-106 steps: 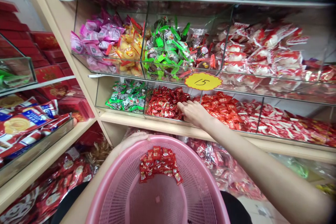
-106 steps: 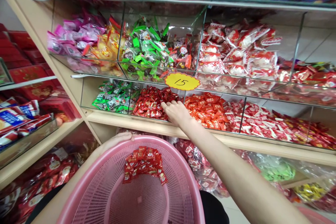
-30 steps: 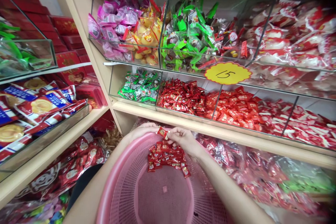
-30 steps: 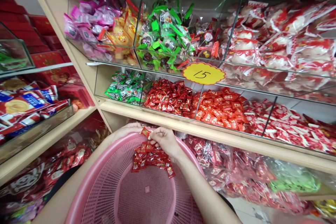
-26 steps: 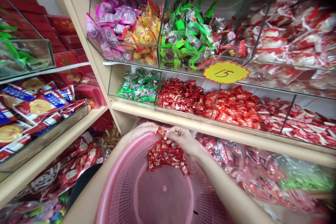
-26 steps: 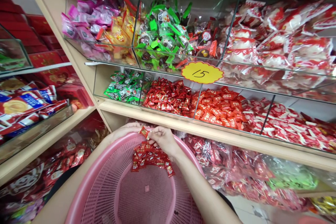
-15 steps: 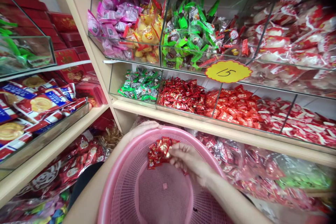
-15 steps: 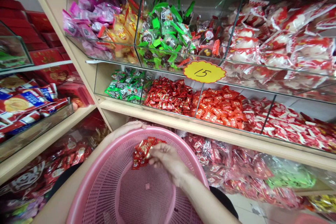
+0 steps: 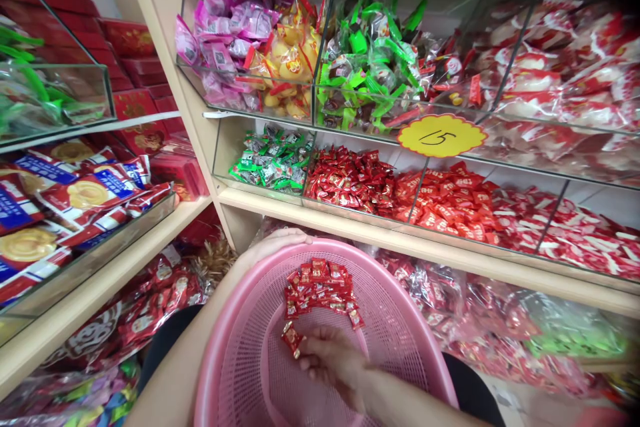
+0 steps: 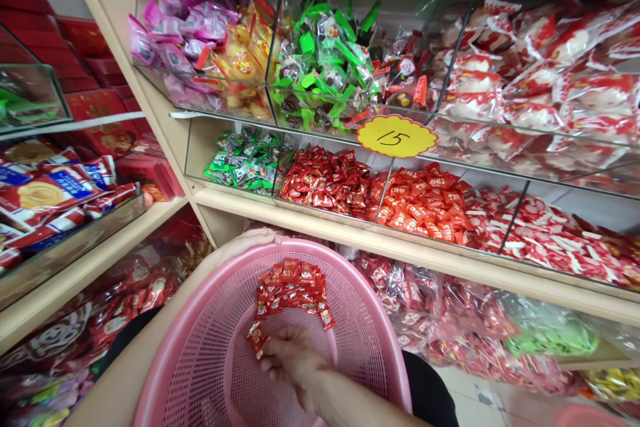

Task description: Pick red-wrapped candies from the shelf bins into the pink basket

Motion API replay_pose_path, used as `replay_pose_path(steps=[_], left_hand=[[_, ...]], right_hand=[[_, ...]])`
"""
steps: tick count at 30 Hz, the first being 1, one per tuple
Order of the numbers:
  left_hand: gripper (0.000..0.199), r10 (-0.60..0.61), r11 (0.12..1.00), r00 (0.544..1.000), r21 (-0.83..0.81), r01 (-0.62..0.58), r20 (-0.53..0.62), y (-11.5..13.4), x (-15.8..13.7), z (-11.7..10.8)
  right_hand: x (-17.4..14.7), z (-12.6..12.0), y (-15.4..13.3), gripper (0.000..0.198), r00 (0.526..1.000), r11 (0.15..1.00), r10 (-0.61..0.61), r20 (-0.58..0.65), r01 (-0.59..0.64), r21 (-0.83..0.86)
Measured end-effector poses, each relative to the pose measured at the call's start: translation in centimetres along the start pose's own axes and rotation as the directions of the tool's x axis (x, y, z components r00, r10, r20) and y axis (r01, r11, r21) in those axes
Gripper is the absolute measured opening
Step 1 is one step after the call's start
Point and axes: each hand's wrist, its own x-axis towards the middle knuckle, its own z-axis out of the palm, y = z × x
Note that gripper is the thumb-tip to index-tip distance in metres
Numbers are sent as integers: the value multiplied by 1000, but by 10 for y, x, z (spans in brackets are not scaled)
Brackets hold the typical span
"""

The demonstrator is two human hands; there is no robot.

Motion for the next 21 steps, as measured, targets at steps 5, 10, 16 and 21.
replay_pose_path(steps=[5,10,16,21], left_hand=[[30,4,1000,1000,-1,-4,-7,0,-1,1],[31,0,1000,1000,0,0,-16,0,-1,3],[28,0,999,998,37,2,-61,-3,0,0],[29,-4,999,993,41,9,-118,-5,3,1]], right_hand=[[-8,-27,-2,24,995,998,-29,-94,34,44],[-15,-49,-4,21,979,996,-39,-200,55,76],[-16,-69,-2,25,950,990,-52,-308,88,106],[-14,-74,-2,19,934,996,-34,-357,63,68]])
